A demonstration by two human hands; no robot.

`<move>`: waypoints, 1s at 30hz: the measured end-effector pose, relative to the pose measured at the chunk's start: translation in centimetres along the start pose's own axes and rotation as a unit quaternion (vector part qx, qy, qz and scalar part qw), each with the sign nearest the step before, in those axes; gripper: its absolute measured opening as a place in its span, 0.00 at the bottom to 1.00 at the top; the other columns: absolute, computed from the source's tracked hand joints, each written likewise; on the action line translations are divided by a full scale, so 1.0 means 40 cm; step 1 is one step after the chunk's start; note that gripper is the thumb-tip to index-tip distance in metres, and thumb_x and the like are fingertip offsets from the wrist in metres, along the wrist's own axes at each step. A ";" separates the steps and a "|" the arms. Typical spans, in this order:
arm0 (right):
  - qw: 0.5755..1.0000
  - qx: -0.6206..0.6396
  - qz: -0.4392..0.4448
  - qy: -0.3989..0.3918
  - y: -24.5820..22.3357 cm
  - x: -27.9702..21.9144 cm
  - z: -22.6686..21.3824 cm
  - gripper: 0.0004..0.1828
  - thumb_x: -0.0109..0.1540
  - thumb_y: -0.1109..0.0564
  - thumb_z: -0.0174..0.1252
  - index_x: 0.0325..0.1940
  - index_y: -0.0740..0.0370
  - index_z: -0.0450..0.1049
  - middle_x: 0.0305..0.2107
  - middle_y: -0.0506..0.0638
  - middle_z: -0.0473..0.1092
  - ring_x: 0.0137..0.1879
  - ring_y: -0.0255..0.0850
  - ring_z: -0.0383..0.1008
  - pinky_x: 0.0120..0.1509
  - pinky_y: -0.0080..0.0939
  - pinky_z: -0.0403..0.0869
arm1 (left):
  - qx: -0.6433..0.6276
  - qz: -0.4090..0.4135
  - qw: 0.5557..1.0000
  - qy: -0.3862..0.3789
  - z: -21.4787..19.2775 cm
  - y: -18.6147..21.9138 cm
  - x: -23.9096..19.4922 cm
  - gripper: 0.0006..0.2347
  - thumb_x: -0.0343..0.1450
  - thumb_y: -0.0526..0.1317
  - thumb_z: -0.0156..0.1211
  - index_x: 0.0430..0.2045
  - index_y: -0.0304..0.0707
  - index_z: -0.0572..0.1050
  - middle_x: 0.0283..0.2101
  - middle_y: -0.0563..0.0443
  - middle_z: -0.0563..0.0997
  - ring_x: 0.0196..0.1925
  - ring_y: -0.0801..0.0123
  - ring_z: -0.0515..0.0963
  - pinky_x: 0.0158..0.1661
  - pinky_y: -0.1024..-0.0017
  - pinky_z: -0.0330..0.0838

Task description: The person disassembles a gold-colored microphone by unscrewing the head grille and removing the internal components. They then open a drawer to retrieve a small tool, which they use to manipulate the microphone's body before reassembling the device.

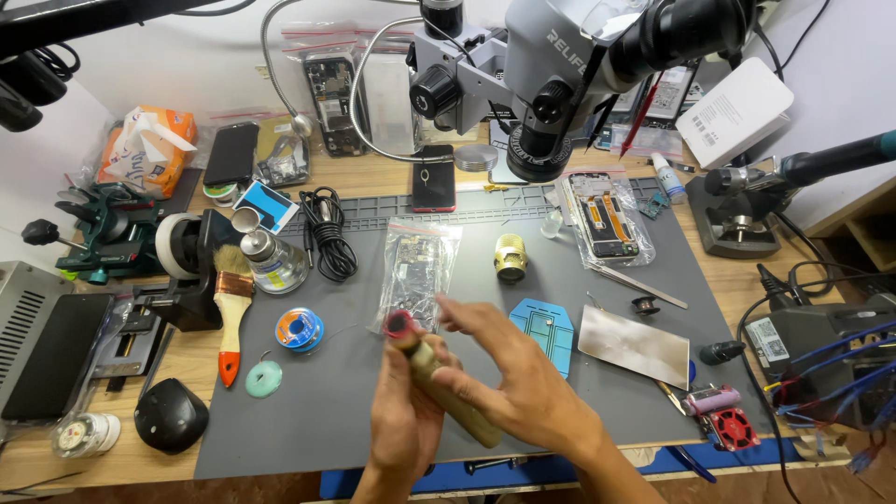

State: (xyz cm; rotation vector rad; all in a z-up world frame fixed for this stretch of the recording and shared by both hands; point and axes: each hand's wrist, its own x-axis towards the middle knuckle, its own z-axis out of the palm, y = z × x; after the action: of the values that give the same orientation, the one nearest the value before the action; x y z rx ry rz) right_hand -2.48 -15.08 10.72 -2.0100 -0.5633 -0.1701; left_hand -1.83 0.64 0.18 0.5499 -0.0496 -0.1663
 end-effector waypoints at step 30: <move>0.896 0.331 0.137 0.263 0.233 -0.176 0.179 0.21 0.60 0.61 0.68 0.56 0.68 0.73 0.38 0.63 0.80 0.38 0.53 0.88 0.51 0.45 0.85 | 0.063 0.061 0.993 0.078 -0.087 0.057 -0.035 0.16 0.77 0.42 0.52 0.56 0.30 0.73 0.64 0.33 0.76 0.66 0.37 0.77 0.62 0.48 0.74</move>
State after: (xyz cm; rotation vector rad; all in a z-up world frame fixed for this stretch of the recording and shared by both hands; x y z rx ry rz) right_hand -5.27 -14.78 -2.70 -1.2739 0.0291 -0.2935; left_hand -2.56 4.58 -1.60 0.6826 0.0593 -0.0004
